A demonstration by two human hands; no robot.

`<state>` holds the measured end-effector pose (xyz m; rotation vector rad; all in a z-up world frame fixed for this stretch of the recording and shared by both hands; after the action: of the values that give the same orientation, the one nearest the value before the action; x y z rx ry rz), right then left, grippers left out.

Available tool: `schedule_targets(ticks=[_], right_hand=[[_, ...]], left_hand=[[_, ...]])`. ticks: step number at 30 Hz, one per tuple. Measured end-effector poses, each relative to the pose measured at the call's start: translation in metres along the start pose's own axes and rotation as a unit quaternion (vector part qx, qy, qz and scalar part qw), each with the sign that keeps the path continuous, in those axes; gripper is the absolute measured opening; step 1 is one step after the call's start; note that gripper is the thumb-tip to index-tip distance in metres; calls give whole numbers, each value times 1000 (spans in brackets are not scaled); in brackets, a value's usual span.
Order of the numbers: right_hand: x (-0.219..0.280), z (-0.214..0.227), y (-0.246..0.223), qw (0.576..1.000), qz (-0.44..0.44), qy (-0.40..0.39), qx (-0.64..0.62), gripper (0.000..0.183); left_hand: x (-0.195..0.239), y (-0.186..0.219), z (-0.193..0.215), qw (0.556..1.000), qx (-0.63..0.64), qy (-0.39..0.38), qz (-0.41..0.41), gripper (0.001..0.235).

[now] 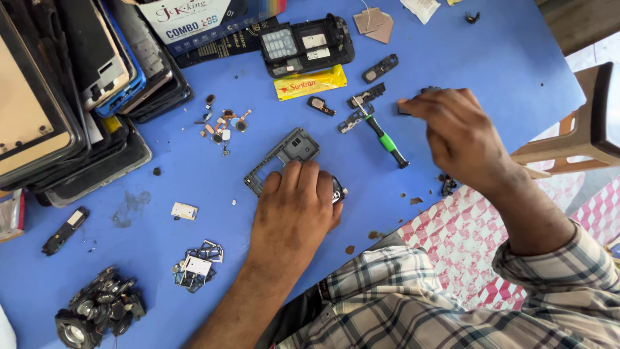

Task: The person assembles a small electronic device by hand, inserting a circuit board into a housing, attaching a screen, and closing the casing. The person handles the device and its components on a cluttered blue workbench.

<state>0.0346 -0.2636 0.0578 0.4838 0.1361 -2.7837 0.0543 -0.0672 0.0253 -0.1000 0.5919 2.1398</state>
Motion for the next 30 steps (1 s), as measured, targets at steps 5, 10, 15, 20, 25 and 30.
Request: schedule_targets(ticks=[5, 10, 15, 20, 25, 30], right_hand=[[3, 28, -14, 984, -92, 50, -144, 39], [-3, 5, -50, 942, -133, 33, -306, 33], [-3, -44, -75, 784, -229, -9, -577, 33], [4, -67, -75, 783, -290, -15, -551, 39], [12, -67, -71, 770, -280, -2, -573, 39], [20, -58, -71, 772, -272, -1, -574, 39]], left_hand=[[1, 4, 8, 999, -16, 38, -10, 36], [6, 3, 14, 999, 6, 53, 4, 42], [9, -2, 25, 995, 20, 95, 5, 48], [10, -8, 29, 990, 26, 141, 15, 47], [11, -15, 30, 983, 73, 165, 33, 51], [13, -24, 34, 967, 178, 173, 59, 53]])
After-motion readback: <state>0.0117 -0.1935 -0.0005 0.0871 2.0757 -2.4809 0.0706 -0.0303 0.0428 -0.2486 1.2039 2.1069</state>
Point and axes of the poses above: each hand's wrist, its own x-axis away from the middle knuckle, its own z-axis out of the back of the hand, y = z × x, the point moved 9 cm from there along -x, towards the middle knuckle, and after that the axes turned 5 degrees about x, right-handed, at the moved point
